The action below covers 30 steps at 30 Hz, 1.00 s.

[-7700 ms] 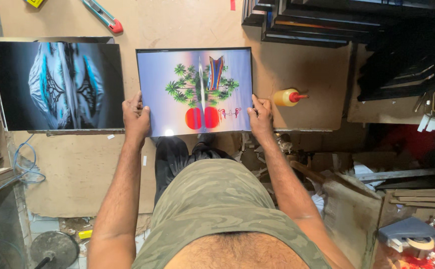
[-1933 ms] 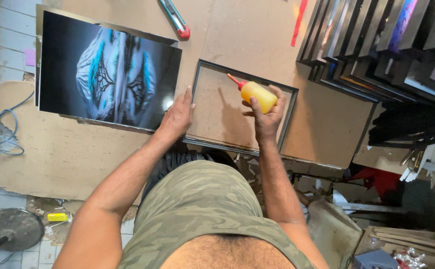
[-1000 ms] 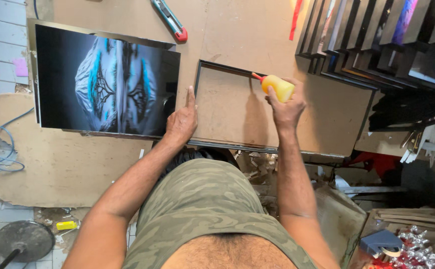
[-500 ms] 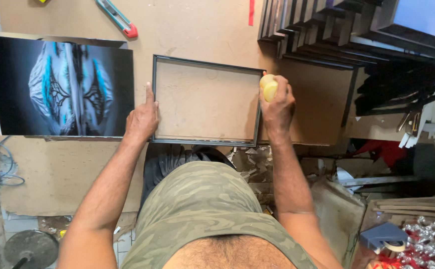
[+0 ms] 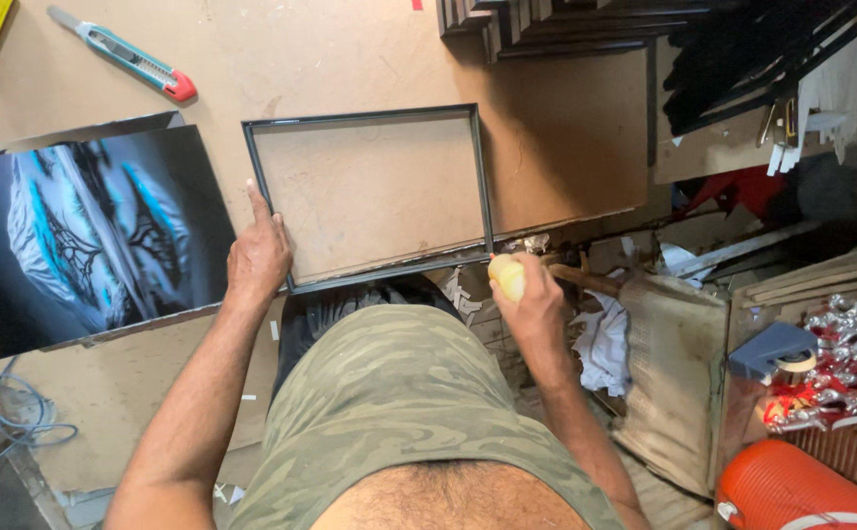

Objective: The person applies glue from a squeeze bottle along the inside edge of empty picture frames, then lays a printed artwork face-down into each glued frame and presses it in place. They repeat this for several prints and stack the finished framed pictures on a pile beside the workbench.

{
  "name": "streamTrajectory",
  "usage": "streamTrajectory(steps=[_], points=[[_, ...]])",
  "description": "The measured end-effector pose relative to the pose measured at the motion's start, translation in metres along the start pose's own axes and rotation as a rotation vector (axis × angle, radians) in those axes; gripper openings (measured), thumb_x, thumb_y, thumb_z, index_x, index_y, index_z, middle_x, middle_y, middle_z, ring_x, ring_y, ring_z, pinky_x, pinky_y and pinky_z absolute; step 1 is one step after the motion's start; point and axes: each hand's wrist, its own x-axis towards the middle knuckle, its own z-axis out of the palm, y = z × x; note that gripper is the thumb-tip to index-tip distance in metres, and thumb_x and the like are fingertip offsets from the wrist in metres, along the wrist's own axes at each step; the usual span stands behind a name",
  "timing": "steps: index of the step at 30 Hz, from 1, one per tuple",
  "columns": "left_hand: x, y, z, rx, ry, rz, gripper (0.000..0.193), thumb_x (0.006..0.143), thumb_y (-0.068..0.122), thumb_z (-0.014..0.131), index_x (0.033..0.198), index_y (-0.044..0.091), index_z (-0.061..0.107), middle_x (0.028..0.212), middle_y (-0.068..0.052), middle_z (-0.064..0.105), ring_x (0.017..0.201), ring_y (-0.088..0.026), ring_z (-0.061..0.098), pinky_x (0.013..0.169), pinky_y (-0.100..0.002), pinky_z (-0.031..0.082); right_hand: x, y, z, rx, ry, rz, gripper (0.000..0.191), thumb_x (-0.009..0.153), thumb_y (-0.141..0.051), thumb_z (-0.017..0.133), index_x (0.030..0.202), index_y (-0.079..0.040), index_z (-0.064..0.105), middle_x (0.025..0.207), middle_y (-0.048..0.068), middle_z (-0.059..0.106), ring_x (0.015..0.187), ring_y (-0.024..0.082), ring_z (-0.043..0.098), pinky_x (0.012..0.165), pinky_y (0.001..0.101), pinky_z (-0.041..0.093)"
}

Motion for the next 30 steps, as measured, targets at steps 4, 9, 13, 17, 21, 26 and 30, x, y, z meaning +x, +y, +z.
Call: streamTrajectory(steps=[4, 9, 13, 17, 21, 26, 30], points=[[0.0, -0.011, -0.01, -0.07, 0.006, 0.052, 0.074, 0.107, 0.029, 0.046, 0.163, -0.003, 0.008, 0.078, -0.033, 0.066, 0.073, -0.054, 0.066, 0.071, -0.061, 0.053, 0.018, -0.017, 0.023, 0.145, 0.06, 0.103, 0.052, 0.079, -0.011, 0.09, 0.122, -0.005, 0.062, 0.104, 0.016, 0.073, 0.092, 0.032, 0.073, 0.079, 0.0427, 0.06], [0.002, -0.038, -0.021, -0.165, 0.189, 0.218, 0.058, 0.108, 0.029, 0.054, 0.154, -0.002, 0.035, 0.104, -0.031, 0.068, 0.092, -0.049, 0.067, 0.078, -0.056, 0.053, 0.045, -0.069, 0.095, 1.033, -0.074, 0.308, 0.053, 0.085, -0.003, 0.082, 0.13, -0.002, 0.053, 0.111, 0.013, 0.067, 0.092, 0.023, 0.073, 0.08, 0.0351, 0.067], [0.015, -0.059, -0.026, -0.261, 0.2, 0.312, 0.053, 0.105, 0.018, 0.057, 0.154, 0.004, 0.043, 0.113, -0.026, 0.066, 0.103, -0.045, 0.066, 0.086, -0.052, 0.053, 0.073, -0.118, 0.161, 1.143, -0.11, 0.116, 0.052, 0.088, 0.0, 0.082, 0.129, 0.0, 0.051, 0.115, 0.013, 0.065, 0.097, 0.021, 0.073, 0.081, 0.0352, 0.068], [0.022, -0.069, -0.029, -0.333, 0.266, 0.412, 0.056, 0.103, 0.016, 0.061, 0.154, 0.003, 0.041, 0.115, -0.026, 0.066, 0.105, -0.043, 0.065, 0.09, -0.049, 0.052, 0.09, -0.159, 0.197, 1.08, -0.118, 0.0, 0.049, 0.091, 0.0, 0.082, 0.13, 0.0, 0.051, 0.109, 0.013, 0.068, 0.087, 0.018, 0.073, 0.078, 0.031, 0.065], [0.022, -0.072, -0.036, -0.314, 0.249, 0.448, 0.062, 0.102, 0.016, 0.061, 0.158, 0.003, 0.035, 0.114, -0.026, 0.065, 0.104, -0.042, 0.063, 0.089, -0.048, 0.052, 0.104, -0.185, 0.212, 1.05, -0.123, -0.044, 0.048, 0.091, -0.001, 0.082, 0.129, 0.0, 0.052, 0.108, 0.011, 0.068, 0.087, 0.016, 0.072, 0.076, 0.0296, 0.064], [0.02, -0.075, -0.042, -0.339, 0.186, 0.391, 0.064, 0.103, 0.015, 0.06, 0.16, 0.01, 0.033, 0.109, -0.022, 0.065, 0.099, -0.04, 0.064, 0.087, -0.047, 0.053, 0.113, -0.198, 0.217, 1.047, -0.151, -0.014, 0.049, 0.09, -0.003, 0.083, 0.128, -0.001, 0.052, 0.107, 0.01, 0.067, 0.086, 0.015, 0.073, 0.074, 0.0289, 0.066], [0.023, -0.079, -0.041, -0.339, 0.181, 0.386, 0.066, 0.102, 0.014, 0.06, 0.161, 0.013, 0.031, 0.107, -0.02, 0.064, 0.097, -0.038, 0.064, 0.085, -0.046, 0.053, 0.116, -0.202, 0.21, 0.882, -0.177, -0.078, 0.046, 0.09, -0.006, 0.084, 0.126, -0.003, 0.055, 0.106, 0.009, 0.07, 0.085, 0.014, 0.074, 0.073, 0.0273, 0.065]])
